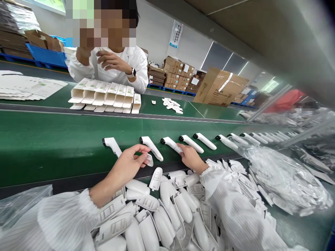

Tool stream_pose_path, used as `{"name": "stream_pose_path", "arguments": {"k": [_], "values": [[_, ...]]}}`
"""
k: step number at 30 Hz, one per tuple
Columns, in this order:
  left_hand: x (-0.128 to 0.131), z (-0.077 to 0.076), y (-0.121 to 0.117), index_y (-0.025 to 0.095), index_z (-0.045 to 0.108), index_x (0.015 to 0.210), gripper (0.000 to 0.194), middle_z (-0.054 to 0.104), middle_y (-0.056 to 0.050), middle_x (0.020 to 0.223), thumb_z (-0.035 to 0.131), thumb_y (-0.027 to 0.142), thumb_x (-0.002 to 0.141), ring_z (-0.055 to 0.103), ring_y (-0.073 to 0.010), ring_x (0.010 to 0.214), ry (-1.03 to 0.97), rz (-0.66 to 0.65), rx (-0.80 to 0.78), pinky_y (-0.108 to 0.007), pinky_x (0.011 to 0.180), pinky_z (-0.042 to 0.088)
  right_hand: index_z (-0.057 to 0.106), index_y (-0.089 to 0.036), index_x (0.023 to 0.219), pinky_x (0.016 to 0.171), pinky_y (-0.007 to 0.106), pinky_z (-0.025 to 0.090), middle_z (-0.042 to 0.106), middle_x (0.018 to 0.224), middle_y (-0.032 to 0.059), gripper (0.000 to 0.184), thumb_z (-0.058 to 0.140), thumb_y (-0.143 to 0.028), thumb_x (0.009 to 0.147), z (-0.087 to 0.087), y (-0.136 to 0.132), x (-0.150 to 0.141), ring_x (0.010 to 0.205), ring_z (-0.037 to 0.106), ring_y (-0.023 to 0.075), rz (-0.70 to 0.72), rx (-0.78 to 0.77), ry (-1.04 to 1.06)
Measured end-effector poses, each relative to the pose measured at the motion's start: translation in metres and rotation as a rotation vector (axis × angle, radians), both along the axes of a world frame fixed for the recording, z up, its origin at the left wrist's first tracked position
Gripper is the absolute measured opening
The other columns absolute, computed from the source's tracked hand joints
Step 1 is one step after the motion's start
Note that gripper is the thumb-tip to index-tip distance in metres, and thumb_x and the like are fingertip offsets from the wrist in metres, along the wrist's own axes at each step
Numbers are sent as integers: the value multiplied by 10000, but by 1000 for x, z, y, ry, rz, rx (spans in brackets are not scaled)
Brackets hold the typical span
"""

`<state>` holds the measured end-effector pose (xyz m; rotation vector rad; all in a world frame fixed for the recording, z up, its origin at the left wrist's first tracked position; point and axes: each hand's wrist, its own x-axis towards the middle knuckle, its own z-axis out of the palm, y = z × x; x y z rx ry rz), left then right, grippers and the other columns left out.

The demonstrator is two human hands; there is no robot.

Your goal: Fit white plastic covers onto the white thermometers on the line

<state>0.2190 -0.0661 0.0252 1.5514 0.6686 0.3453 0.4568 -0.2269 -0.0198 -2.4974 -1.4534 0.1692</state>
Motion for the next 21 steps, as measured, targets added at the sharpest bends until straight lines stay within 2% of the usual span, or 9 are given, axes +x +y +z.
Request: {"name": "stream_pose_path", "arguments": {"k": [4,5,7,10,12,14,16,18,21], "values": [[0,6,-5,203,646,919,253,640,8,915,672,272,678,655,-161,787,-89,-20,-119,-310,813,497,475,-79,1445,979,414,468,675,1164,196,508,455,-93,938,0,-3,7,1133,612,322,8,-34,-73],[0,7,-6,201,647,893,233,639,12,887,659,247,665,638,-154,779,-106,-37,-127,-302,803,489,479,-90,1445,991,437,461,674,1157,196,493,466,-131,955,4,-4,5,1143,601,332,7,-28,-90],[1,8,-9,195,648,841,184,625,15,828,620,215,660,602,-149,778,-138,-106,-101,-287,777,472,480,-128,1451,1035,472,431,621,1272,197,495,519,-256,974,17,-6,-6,1234,536,347,36,55,-76],[5,5,-13,189,638,803,131,593,13,788,584,204,684,572,-150,772,-162,-282,-8,-276,728,449,459,-206,1467,1041,402,440,480,1476,130,568,583,-413,952,44,-3,-35,1323,466,293,271,220,178],[7,1,-15,190,628,826,131,580,9,794,554,201,718,564,-148,735,-154,-378,59,-276,679,443,550,-233,1389,955,329,477,597,1352,78,478,593,-409,946,60,1,-52,1190,571,237,472,200,388],[9,-2,-16,196,623,913,195,596,-11,874,503,180,760,585,-161,776,-143,-387,185,-293,698,467,676,-233,1217,850,288,484,715,1082,27,321,603,-360,932,66,7,-59,958,643,192,537,140,493],[7,-5,-19,203,607,1069,305,609,-49,1058,465,152,804,602,-198,960,-107,-354,409,-341,834,490,725,-224,1063,774,271,466,729,930,-3,216,613,-301,895,60,12,-56,811,636,167,398,147,507],[4,-6,-26,207,577,1192,356,587,-80,1201,477,167,852,559,-253,1130,2,-391,662,-411,942,473,714,-212,968,738,267,453,722,904,-5,169,614,-269,845,47,16,-47,786,629,168,157,224,512],[-2,-7,-39,183,629,1133,266,615,-111,1147,555,261,890,575,-322,1090,245,-564,954,-480,886,501,659,-207,884,657,262,429,675,778,-18,135,608,-305,808,25,19,-34,705,606,167,-110,310,525]]}}
